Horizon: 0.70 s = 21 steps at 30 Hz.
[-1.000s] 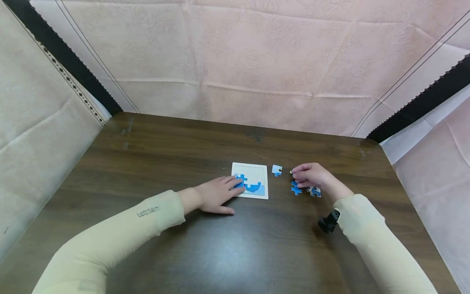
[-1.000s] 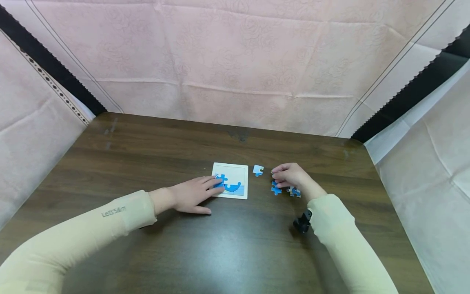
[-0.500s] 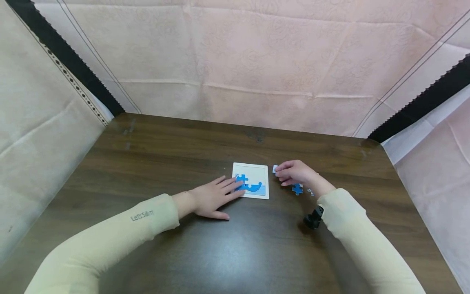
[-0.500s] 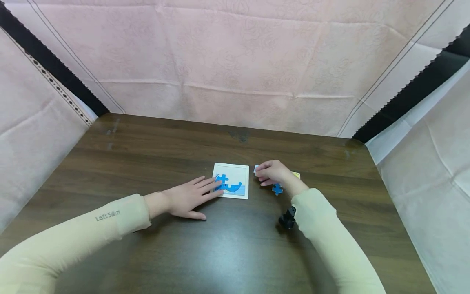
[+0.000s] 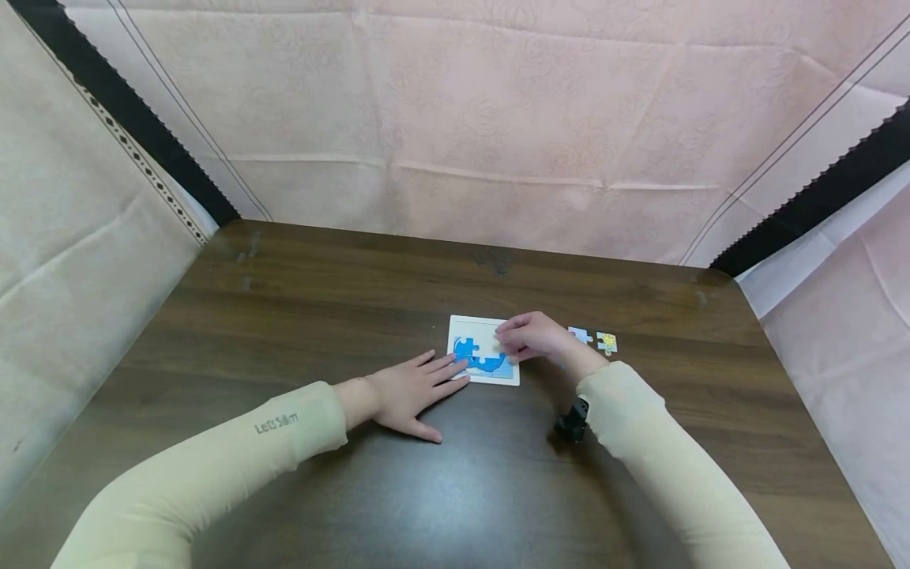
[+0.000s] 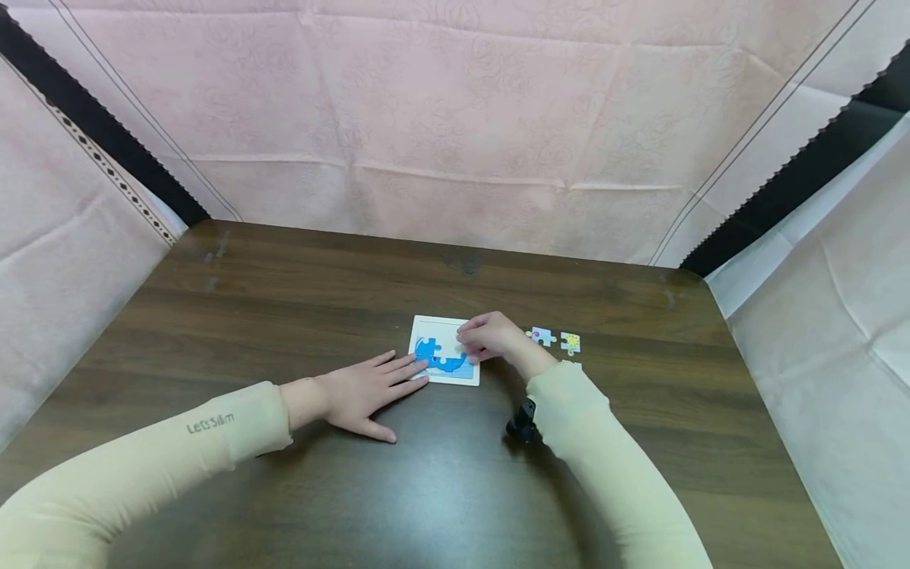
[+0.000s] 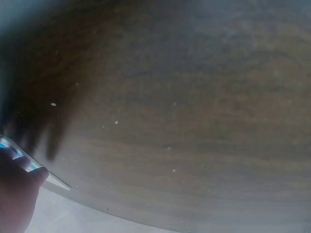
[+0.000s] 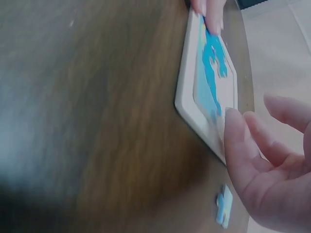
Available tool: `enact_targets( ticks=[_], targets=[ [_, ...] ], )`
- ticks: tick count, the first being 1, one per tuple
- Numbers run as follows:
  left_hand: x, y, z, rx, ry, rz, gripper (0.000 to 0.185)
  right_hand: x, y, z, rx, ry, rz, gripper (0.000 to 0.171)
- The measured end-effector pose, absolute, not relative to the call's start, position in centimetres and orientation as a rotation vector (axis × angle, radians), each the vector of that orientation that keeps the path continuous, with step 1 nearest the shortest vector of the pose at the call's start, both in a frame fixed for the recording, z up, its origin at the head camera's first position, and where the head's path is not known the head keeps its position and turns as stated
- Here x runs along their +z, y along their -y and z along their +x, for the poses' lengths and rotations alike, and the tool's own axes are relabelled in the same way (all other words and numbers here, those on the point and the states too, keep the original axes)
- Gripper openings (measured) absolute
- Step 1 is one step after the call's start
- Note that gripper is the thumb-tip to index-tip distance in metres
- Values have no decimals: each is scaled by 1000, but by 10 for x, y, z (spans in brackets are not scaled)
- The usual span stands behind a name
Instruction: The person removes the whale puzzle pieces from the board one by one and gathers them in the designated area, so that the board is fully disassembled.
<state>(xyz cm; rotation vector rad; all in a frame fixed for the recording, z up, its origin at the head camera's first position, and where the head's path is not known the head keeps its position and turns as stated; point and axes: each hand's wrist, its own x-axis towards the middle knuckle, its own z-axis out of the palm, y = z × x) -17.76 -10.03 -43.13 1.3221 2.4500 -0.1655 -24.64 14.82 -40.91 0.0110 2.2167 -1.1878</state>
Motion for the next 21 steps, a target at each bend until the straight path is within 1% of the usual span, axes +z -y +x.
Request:
enact_targets(
  ticks=[11,21],
  targets=[
    [-432,100,-178,-179,-2454,1312,89,-410,-119,-251,-1268,-2140,11,38],
    [-430,100,-178,-149,-2449,1304,89,-410,-108,-248,-1276,-2147,-4,37]
  ],
)
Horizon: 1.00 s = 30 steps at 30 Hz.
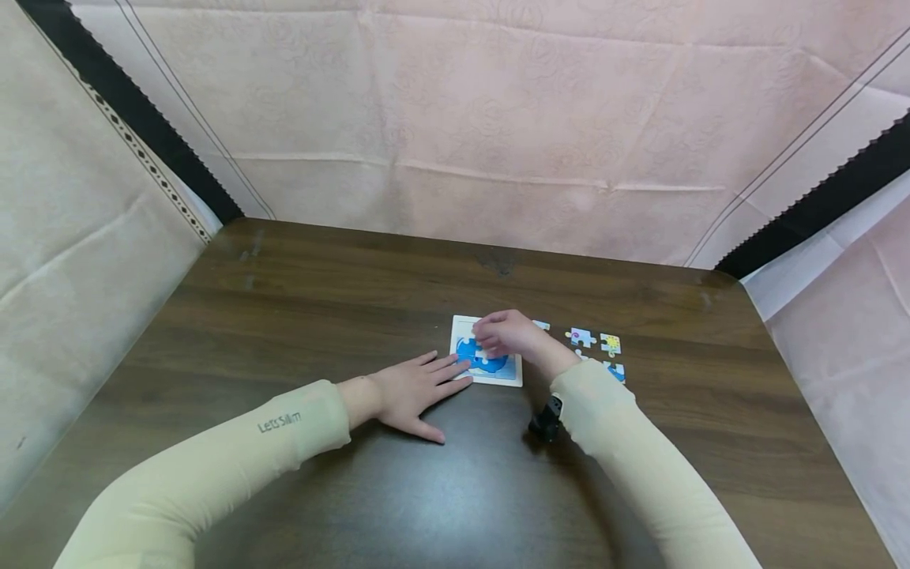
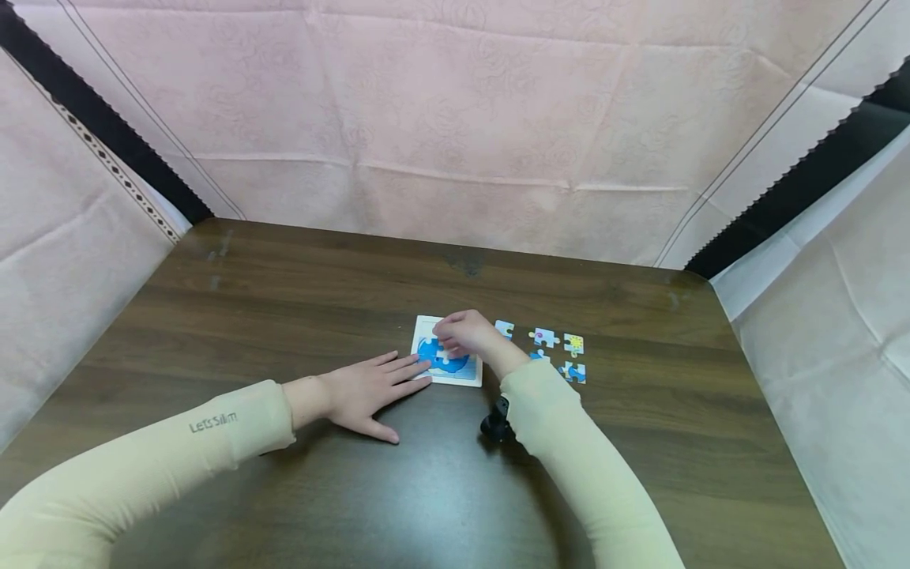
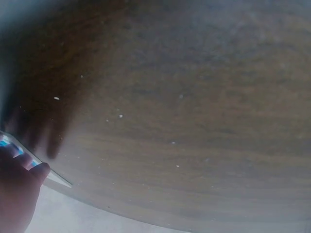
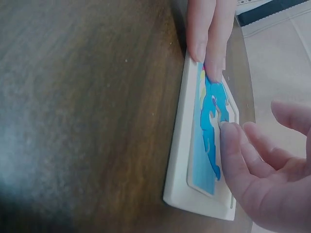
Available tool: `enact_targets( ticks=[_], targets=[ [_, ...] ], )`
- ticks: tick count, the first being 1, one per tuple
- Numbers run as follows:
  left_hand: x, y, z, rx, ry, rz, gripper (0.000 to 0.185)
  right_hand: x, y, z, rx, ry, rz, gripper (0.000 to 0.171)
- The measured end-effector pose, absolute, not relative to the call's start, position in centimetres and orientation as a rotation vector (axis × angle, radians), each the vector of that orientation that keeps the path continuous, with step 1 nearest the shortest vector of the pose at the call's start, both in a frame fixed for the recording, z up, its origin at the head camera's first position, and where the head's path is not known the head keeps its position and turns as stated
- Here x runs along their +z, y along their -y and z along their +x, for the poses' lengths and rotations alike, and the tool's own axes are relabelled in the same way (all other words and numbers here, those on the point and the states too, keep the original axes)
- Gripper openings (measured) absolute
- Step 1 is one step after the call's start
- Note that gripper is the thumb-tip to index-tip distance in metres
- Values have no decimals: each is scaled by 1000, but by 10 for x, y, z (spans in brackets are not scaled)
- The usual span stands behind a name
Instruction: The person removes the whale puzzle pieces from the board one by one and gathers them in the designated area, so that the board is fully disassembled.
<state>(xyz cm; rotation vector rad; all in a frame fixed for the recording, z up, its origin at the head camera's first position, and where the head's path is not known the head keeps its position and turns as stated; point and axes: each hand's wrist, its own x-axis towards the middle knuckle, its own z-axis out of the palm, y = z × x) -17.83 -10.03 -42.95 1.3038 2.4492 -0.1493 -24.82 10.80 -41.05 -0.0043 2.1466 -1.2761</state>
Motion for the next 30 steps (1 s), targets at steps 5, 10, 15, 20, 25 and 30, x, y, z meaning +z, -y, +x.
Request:
enact_targets(
  ticks=[5,10,15,20,25,30],
  targets=[
    [-428,99,-177,-107,-2447,1281,89,-412,-105,-248,-1240,-2184,7,37],
    [-427,98,-177,-117,-2460,1283,89,-412,-101,-247,-1199,-2226,10,35],
    [-427,98,-177,-122,-2466,1296,89,-413,-100,-247,-1176,-2252,-9,32],
    [-426,98,-177,-110,-2460,1291,88,-414,-99,-247,-1156,-2281,-7,29],
    [-427,98,-177,-111,-2461,1288,89,-415,-98,-247,-1124,-2327,-4,25],
    [-428,98,-178,-123,-2460,1286,89,-414,-98,-247,-1097,-2361,-17,22]
  ],
)
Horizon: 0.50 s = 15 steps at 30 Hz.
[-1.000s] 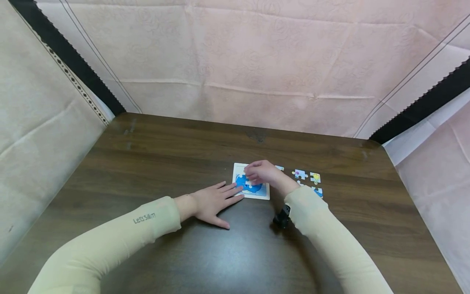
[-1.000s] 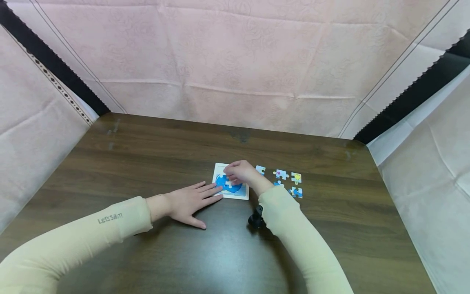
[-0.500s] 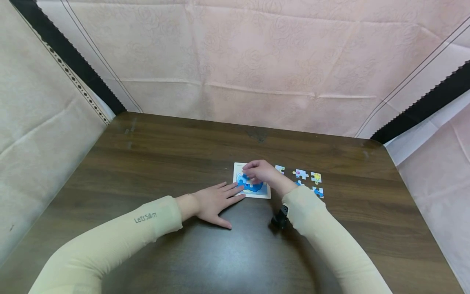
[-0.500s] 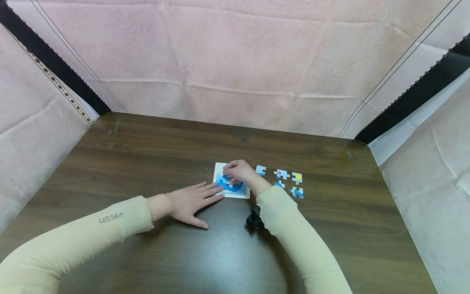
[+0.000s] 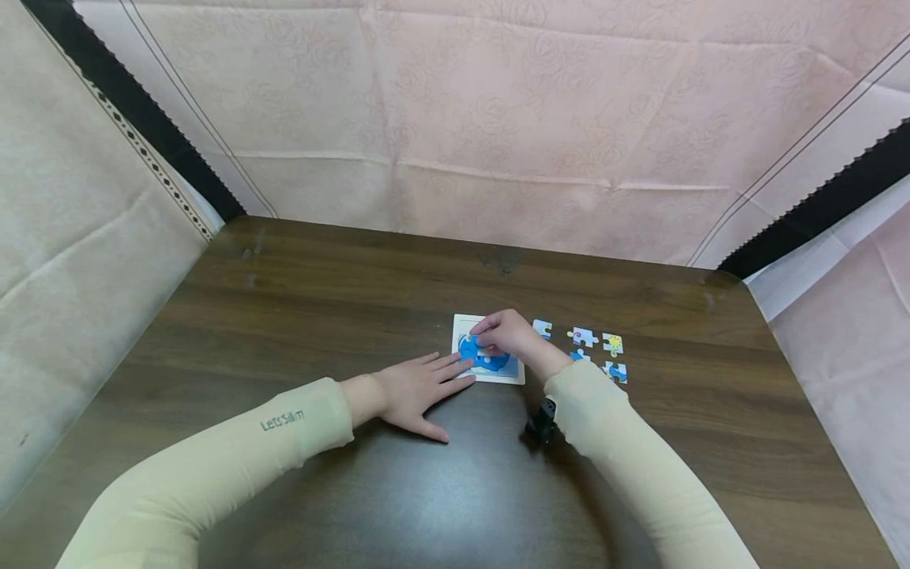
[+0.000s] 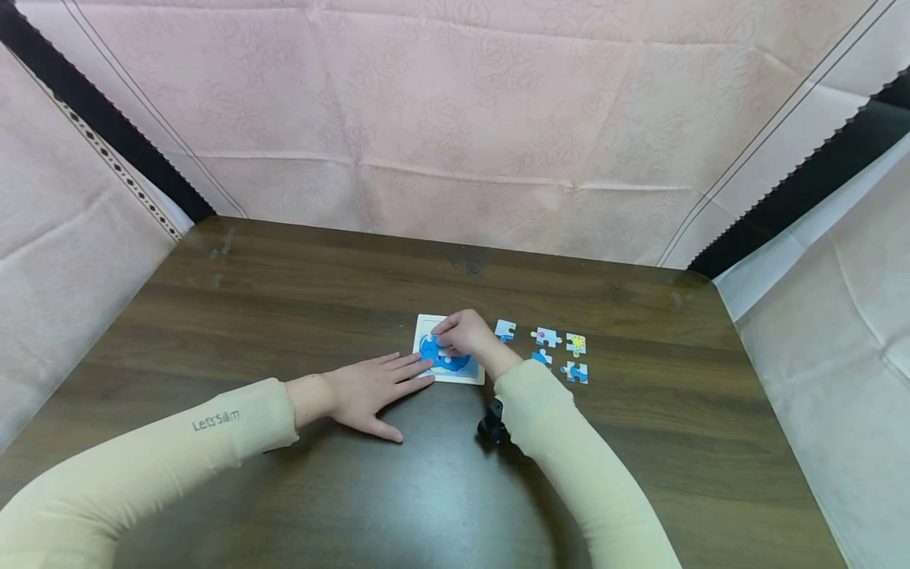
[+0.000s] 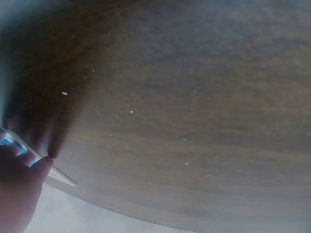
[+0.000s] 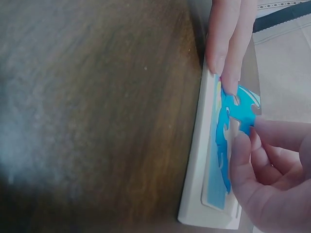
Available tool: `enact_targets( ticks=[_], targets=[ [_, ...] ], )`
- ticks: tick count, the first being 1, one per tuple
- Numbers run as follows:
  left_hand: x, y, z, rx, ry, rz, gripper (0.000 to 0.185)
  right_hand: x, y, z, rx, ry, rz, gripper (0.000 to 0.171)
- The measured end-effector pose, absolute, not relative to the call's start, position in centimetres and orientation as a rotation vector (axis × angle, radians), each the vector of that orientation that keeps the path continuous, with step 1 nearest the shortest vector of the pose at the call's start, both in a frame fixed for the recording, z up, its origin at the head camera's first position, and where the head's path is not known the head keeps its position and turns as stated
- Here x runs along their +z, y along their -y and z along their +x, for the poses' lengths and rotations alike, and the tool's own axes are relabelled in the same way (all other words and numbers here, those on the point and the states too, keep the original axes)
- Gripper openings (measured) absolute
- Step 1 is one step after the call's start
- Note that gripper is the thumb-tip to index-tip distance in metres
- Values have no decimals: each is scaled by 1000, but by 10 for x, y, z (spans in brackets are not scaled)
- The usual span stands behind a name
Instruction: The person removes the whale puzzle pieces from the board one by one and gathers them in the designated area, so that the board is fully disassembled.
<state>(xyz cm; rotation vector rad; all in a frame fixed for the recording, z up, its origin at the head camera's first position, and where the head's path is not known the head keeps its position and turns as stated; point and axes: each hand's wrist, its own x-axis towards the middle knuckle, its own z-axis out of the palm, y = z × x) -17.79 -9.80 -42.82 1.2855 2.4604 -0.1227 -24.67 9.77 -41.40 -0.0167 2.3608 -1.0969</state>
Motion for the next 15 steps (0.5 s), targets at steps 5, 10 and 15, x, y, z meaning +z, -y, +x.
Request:
enact_targets(
  ticks=[5,10,15],
  targets=[
    [-428,98,-178,-126,-2462,1285,89,-414,-98,-248,-1103,-2368,-26,21],
    [-428,98,-178,-122,-2460,1283,90,-415,-97,-248,-1116,-2361,12,20],
    [-427,97,-178,-114,-2454,1277,90,-417,-98,-247,-1161,-2339,52,21]
  ],
)
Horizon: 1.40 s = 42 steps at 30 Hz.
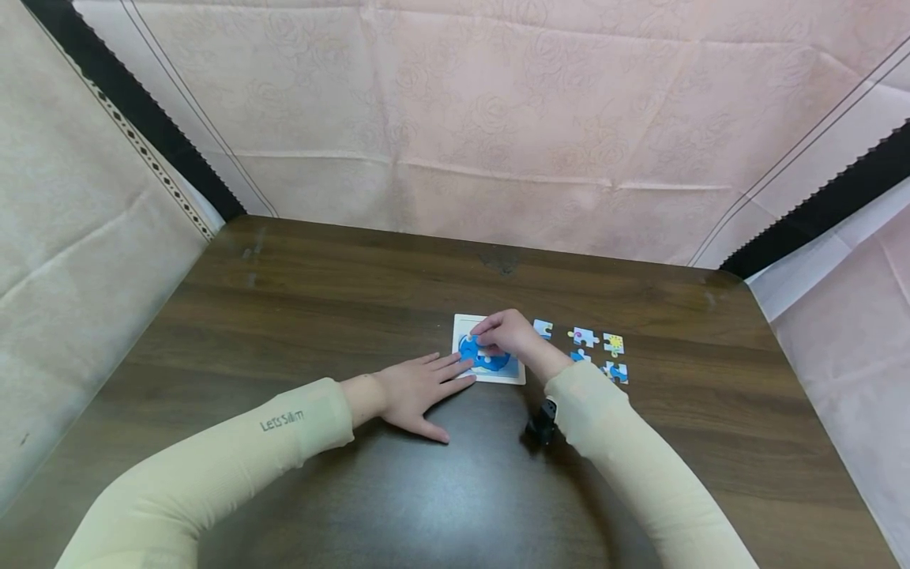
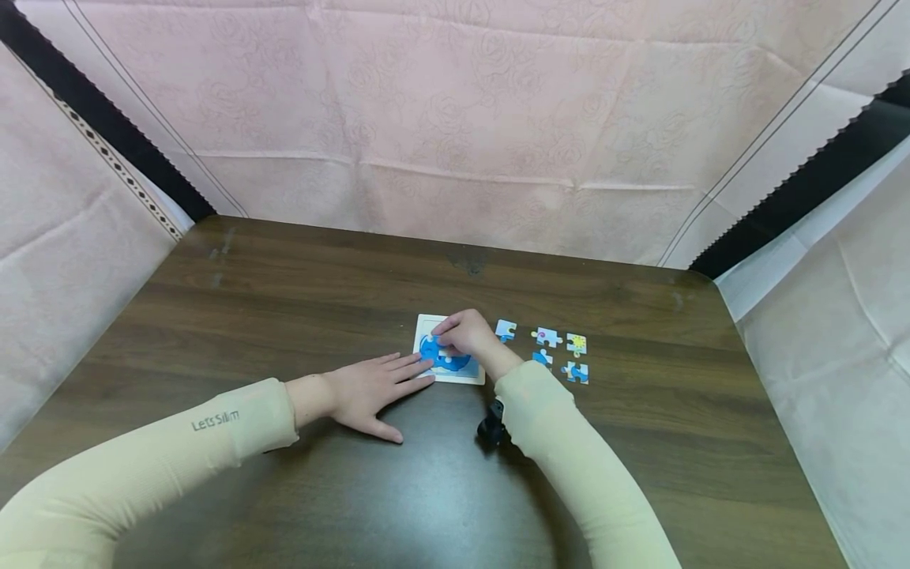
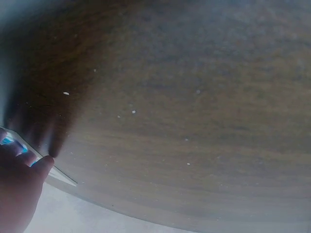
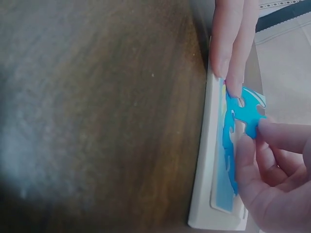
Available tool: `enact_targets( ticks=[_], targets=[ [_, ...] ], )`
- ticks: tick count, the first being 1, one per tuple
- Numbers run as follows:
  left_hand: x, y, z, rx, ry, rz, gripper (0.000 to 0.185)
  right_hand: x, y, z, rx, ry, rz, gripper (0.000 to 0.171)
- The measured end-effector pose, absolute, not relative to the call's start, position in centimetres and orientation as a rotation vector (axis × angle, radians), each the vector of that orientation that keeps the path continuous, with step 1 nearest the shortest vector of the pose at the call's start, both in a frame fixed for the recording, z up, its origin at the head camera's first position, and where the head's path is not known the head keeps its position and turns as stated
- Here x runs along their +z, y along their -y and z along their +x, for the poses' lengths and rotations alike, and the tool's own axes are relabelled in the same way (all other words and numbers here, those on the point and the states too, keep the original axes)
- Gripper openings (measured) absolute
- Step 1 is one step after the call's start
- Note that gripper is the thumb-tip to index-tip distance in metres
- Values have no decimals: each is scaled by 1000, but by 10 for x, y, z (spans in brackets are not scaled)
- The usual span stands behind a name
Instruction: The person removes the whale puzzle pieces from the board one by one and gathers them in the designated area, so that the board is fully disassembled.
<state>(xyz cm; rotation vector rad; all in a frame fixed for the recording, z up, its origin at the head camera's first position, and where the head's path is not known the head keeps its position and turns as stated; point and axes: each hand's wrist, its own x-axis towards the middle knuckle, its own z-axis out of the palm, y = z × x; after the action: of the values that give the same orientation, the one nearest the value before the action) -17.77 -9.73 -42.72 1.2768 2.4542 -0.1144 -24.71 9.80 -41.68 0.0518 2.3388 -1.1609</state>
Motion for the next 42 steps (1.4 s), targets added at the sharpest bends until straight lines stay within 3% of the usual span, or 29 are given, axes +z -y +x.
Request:
enact_targets(
  ticks=[16,42],
  targets=[
    [-427,96,-177,-93,-2446,1246,91,-409,-105,-253,-1302,-2243,96,26],
    [-424,95,-177,-93,-2442,1220,89,-396,-181,-257,-1328,-2199,82,34]
  ],
)
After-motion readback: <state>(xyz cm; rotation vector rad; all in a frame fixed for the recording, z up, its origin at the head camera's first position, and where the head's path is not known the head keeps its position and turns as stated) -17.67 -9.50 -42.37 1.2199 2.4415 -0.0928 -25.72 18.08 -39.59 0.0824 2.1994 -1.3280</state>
